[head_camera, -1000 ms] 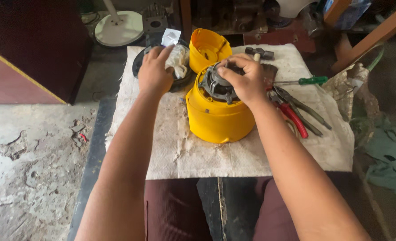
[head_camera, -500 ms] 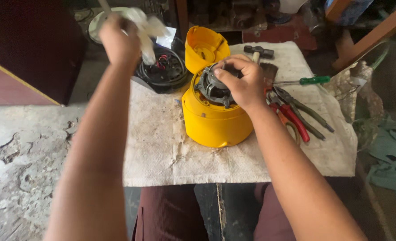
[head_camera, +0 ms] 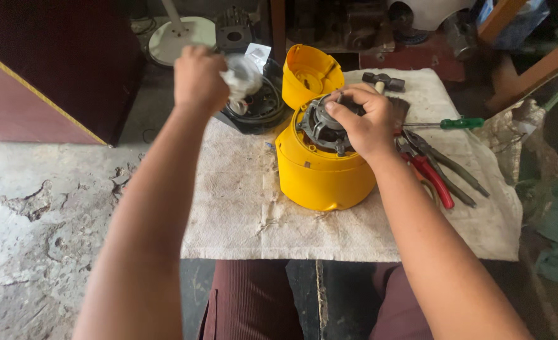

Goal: The person reassembles the motor and housing of a yellow appliance by hand and using pliers, then places the top cover back onto the main unit.

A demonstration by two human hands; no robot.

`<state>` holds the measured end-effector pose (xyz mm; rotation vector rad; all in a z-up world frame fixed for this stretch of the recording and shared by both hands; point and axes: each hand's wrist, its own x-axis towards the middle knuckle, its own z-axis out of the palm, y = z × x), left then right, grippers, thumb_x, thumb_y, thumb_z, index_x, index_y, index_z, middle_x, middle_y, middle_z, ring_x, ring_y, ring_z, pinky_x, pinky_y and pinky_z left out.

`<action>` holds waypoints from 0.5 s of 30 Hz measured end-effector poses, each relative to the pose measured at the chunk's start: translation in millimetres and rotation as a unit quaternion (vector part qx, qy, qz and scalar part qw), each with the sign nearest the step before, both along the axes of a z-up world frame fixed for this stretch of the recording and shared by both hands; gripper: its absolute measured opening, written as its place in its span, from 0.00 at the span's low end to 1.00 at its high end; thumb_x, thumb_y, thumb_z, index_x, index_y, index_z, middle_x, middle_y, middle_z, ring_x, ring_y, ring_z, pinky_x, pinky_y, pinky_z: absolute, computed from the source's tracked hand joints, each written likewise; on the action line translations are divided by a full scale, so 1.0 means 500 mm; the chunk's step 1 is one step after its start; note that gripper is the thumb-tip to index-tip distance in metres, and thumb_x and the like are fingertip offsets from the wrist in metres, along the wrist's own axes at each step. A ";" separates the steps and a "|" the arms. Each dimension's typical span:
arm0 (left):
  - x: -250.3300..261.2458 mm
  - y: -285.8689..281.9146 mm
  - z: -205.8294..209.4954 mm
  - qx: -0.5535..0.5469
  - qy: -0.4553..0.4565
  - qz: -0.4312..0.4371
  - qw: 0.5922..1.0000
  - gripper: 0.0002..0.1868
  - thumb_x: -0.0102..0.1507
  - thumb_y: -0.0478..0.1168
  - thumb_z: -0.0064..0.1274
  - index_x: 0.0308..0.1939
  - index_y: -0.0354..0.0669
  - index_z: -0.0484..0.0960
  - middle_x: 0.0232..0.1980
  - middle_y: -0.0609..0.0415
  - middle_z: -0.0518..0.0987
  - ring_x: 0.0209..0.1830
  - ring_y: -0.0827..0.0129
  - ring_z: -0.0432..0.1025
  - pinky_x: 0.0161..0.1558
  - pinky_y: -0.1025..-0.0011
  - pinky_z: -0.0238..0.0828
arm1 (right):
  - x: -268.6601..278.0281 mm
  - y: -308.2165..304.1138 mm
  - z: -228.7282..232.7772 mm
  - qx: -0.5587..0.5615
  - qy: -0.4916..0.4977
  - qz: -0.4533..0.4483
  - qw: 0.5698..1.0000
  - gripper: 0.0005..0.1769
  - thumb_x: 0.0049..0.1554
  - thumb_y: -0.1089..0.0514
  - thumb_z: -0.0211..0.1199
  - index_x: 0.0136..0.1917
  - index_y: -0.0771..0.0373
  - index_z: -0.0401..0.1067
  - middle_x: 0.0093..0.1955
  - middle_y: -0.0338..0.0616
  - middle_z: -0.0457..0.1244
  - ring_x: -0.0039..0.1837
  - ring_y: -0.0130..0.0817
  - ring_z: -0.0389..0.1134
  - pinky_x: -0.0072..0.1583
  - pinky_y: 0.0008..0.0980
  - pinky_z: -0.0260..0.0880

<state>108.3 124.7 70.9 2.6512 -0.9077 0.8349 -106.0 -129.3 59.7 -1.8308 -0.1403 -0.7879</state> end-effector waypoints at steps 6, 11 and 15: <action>-0.019 -0.114 -0.093 0.094 0.244 -0.025 0.965 0.14 0.63 0.40 0.55 0.53 0.56 0.85 0.55 0.51 0.82 0.59 0.54 0.74 0.58 0.58 0.71 | 0.001 -0.003 -0.006 -0.009 -0.005 0.005 1.000 0.05 0.57 0.63 0.68 0.46 0.66 0.79 0.52 0.41 0.68 0.58 0.30 0.69 0.63 0.29 0.68; 0.007 -0.131 -0.137 0.138 0.308 0.053 0.940 0.23 0.60 0.47 0.61 0.60 0.59 0.80 0.61 0.53 0.78 0.62 0.55 0.71 0.58 0.58 0.70 | -0.002 0.000 0.000 -0.011 -0.002 -0.002 1.000 0.04 0.57 0.63 0.68 0.46 0.66 0.79 0.51 0.41 0.68 0.57 0.30 0.70 0.62 0.29 0.68; 0.023 -0.116 -0.143 0.075 0.184 0.058 0.978 0.29 0.55 0.42 0.65 0.62 0.55 0.79 0.63 0.51 0.79 0.63 0.58 0.72 0.55 0.62 0.73 | -0.004 0.002 0.007 -0.006 0.015 -0.009 1.000 0.05 0.57 0.61 0.68 0.46 0.65 0.79 0.51 0.40 0.68 0.56 0.29 0.70 0.61 0.28 0.69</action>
